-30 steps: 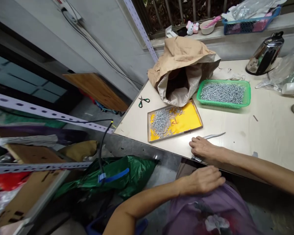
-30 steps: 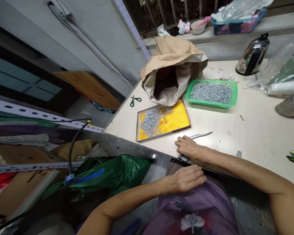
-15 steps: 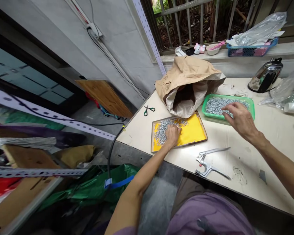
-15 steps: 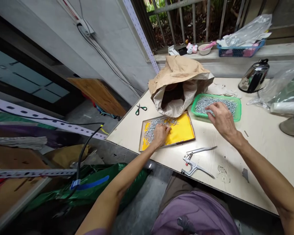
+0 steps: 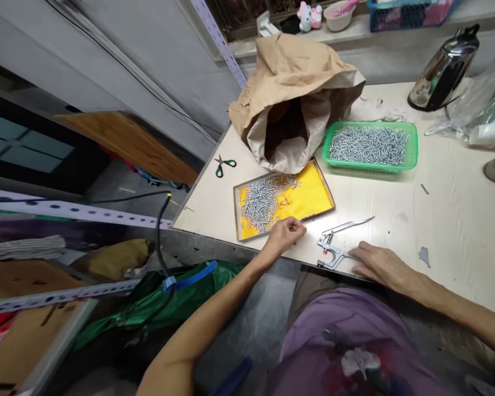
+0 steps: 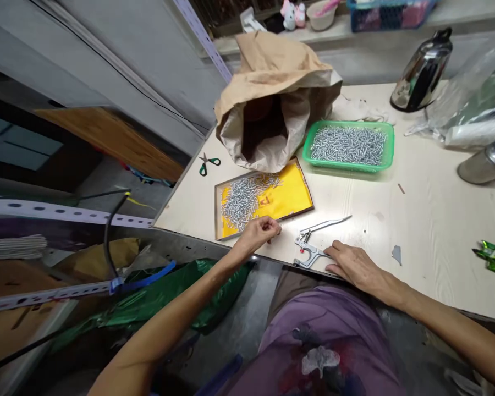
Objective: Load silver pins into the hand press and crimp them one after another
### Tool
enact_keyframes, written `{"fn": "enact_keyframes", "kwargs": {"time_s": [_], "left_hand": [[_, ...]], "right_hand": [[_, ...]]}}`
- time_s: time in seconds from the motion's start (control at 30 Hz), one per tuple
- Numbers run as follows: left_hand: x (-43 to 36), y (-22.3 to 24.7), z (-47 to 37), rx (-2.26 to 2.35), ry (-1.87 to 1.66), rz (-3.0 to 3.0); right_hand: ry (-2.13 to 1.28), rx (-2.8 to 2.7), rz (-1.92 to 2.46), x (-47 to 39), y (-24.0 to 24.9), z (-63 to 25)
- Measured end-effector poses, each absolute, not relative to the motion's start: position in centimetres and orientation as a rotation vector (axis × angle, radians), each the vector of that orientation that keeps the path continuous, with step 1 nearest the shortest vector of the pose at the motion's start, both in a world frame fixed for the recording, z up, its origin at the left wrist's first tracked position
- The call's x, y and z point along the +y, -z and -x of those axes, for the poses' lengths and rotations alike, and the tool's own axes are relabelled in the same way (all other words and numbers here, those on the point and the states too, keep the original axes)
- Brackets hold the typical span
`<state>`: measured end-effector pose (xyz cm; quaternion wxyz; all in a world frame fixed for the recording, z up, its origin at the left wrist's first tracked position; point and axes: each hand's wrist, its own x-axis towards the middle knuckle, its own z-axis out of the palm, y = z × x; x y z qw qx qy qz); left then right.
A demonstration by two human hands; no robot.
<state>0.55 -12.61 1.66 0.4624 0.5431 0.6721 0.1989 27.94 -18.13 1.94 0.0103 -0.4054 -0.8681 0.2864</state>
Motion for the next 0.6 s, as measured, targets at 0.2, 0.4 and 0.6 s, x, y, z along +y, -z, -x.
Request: {"fn": "enact_keyframes", "kwargs": {"time_s": [0.2,0.4,0.6], "left_hand": [[-16.2,-1.3,-2.5,1.405,-0.389,-1.058],[-16.8,-1.0,-3.3,1.517,-0.381,-0.964],[-17.3,-0.8,-4.2,1.605,-0.311,-0.896]], "right_hand": [[-0.800,-2.715,1.411,-19.0,-0.8,-27.6],[-0.646,-2.752,1.379,-19.3,0.1,-27.6],[-0.549,-2.771,1.308,-18.7,0.1,-27.9]]}}
